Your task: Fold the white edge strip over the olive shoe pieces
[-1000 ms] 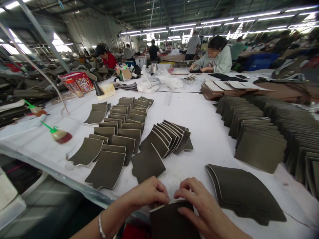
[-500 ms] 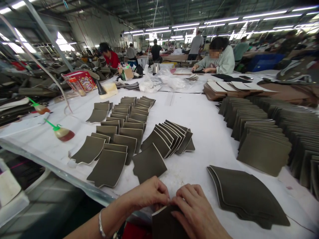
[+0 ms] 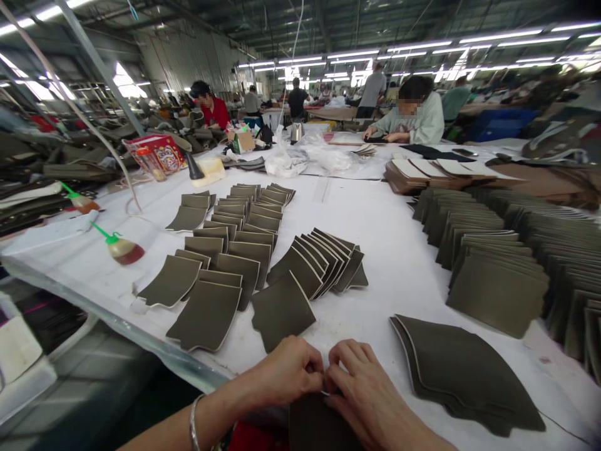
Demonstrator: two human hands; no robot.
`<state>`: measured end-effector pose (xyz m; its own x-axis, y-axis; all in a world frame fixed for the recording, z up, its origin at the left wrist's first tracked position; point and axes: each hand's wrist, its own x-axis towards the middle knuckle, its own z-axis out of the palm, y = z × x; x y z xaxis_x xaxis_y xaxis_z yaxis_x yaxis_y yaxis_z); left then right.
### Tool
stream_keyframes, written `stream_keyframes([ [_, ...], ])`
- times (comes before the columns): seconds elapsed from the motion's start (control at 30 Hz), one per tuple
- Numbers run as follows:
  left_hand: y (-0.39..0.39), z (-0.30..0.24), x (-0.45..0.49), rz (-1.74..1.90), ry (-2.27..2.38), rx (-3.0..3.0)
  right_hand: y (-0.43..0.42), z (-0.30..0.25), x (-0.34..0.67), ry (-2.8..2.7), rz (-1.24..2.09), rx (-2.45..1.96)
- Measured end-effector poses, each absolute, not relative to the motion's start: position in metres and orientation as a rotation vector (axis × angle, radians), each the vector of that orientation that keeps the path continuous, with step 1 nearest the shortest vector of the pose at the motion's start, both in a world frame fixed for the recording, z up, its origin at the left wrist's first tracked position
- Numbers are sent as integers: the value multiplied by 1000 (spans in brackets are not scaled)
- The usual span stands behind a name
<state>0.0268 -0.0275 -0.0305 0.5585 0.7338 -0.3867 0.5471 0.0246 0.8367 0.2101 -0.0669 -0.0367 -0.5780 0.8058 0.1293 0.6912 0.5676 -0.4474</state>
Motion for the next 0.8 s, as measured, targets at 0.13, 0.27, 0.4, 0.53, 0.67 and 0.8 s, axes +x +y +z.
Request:
stream_keyframes([
  [0.13,-16,-20,29,207,1196,1794,-70,-40,209,-2496,329,-1160],
  [0.27,2,-2,24,205,1192,1798,-75,-19,219,-2473,238,-906],
  [0.4,-1,4,23,121,940,1572,-77,-2,229,-2481,412,-862],
  [0.53,-24,-15,20,176,724,1367,-85,-27,226,-2386,456,-939],
  [0.67,-43,-33,6,266,726,1207,-101,-58,219,-2334,561,-1061],
  [0.8,-54,-26,-10,237,814,1391,-105,-58,213,-2318,681,-1209],
])
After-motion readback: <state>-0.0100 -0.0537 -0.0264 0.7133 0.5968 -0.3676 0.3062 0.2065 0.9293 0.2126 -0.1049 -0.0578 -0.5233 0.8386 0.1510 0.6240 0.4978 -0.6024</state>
